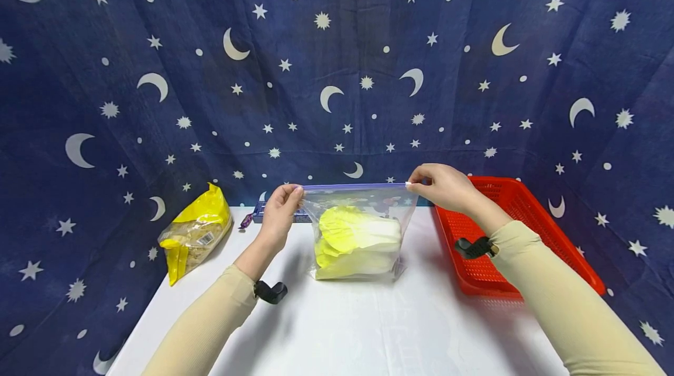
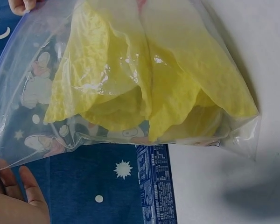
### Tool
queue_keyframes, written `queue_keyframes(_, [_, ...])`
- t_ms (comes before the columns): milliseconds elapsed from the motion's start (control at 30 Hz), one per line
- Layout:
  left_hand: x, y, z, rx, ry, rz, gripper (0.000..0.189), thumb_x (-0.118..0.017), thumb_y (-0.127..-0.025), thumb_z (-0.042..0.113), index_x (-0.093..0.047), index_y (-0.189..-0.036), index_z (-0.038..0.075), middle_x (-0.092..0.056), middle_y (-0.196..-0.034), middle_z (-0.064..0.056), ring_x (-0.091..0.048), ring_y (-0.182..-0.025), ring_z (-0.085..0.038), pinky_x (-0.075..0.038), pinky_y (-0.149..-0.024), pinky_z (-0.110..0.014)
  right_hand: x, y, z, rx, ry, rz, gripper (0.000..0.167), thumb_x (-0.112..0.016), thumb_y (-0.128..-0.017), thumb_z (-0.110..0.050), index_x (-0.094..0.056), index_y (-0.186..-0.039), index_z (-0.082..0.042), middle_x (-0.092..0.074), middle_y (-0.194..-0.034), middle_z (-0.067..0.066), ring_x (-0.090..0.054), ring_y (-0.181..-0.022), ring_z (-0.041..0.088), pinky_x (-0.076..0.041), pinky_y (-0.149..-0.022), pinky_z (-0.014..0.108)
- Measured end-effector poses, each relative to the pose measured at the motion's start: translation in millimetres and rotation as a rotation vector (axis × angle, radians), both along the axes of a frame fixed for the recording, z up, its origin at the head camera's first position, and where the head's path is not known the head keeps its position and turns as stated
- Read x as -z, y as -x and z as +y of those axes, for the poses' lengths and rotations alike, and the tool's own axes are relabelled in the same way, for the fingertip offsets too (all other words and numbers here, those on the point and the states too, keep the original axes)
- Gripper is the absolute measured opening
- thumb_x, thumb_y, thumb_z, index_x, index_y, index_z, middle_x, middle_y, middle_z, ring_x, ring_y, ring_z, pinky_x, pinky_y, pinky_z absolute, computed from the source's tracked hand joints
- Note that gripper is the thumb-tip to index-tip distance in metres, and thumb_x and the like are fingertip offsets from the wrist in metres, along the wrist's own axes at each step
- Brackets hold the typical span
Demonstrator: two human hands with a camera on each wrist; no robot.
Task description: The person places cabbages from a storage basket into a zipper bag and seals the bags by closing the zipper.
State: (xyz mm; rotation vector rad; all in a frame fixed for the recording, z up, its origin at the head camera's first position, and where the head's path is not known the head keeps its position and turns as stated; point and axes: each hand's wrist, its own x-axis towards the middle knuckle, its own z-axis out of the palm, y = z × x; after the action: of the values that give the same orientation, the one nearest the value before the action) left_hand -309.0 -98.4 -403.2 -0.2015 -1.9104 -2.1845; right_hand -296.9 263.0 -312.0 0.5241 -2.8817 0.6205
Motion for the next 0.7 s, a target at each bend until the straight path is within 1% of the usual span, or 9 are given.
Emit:
queue_keyframes(67, [0.5,0.1,-1.0,0.005,-0.008,-0.003,0.019,-0.063,-0.103,0.016,-0.061,-0.113,0.001,-0.061,-0.092,0.004,-0.056,-0.088,-0.010,-0.049,-0.084,-0.022,-0.1,-1.4,3.9,0.004,0.002,-0.002,0.020,-0.069,-0.098,-0.036,-0.075,-0.105,-0.019,-0.068,-0.098,-0.001,-0.057,-0.082,0.021,-0.046,-0.071,0.038])
queue_keyframes(200, [0.5,0.7,-0.7,0.012,-0.015,-0.006,0.020,-0.063,-0.103,0.017,-0.060,-0.113,-0.001,-0.061,-0.092,0.004,-0.055,-0.088,-0.010,-0.049,-0.085,-0.023,-0.5,-3.7,9.3,0.009,0.007,-0.010,0.023,-0.068,-0.098,-0.039,-0.075,-0.107,-0.018,-0.069,-0.102,0.000,-0.057,-0.083,0.020,-0.046,-0.071,0.039])
queue_keyframes(367, [-0.2,0.1,0.5,0.013,-0.021,-0.003,0.017,-0.063,-0.103,0.015,-0.061,-0.111,0.001,-0.061,-0.092,0.004,-0.056,-0.087,-0.010,-0.050,-0.084,-0.023,2.1,-3.4,11.1,0.010,0.043,-0.021,0.023,-0.069,-0.098,-0.037,-0.075,-0.107,-0.017,-0.069,-0.105,0.002,-0.057,-0.084,0.022,-0.047,-0.072,0.039])
queue_keyframes(500, [0.0,-0.2,-1.4,0.026,-0.018,-0.008,0.016,-0.062,-0.103,0.015,-0.060,-0.112,0.002,-0.061,-0.093,0.003,-0.056,-0.087,-0.010,-0.050,-0.085,-0.023,6.5,-1.6,10.8,-0.015,0.114,-0.051,0.021,-0.068,-0.100,-0.032,-0.073,-0.107,-0.013,-0.068,-0.104,0.005,-0.057,-0.088,0.024,-0.050,-0.077,0.040])
queue_keyframes(633, [-2.2,-1.3,-3.5,0.027,0.003,-0.023,0.018,-0.062,-0.104,0.016,-0.060,-0.114,0.002,-0.062,-0.095,0.002,-0.058,-0.089,-0.009,-0.051,-0.087,-0.023,10.2,-1.4,10.4,-0.017,0.203,-0.100,0.024,-0.066,-0.101,-0.033,-0.071,-0.109,-0.011,-0.067,-0.104,0.007,-0.057,-0.089,0.026,-0.052,-0.075,0.039])
queue_keyframes(700, [-3.7,-1.4,-4.4,0.019,0.011,-0.029,0.019,-0.062,-0.103,0.016,-0.061,-0.115,0.001,-0.063,-0.095,0.002,-0.059,-0.088,-0.009,-0.052,-0.086,-0.022,12.2,-1.6,9.8,-0.008,0.263,-0.137,0.028,-0.066,-0.101,-0.035,-0.069,-0.112,-0.010,-0.067,-0.106,0.009,-0.059,-0.090,0.027,-0.055,-0.075,0.037])
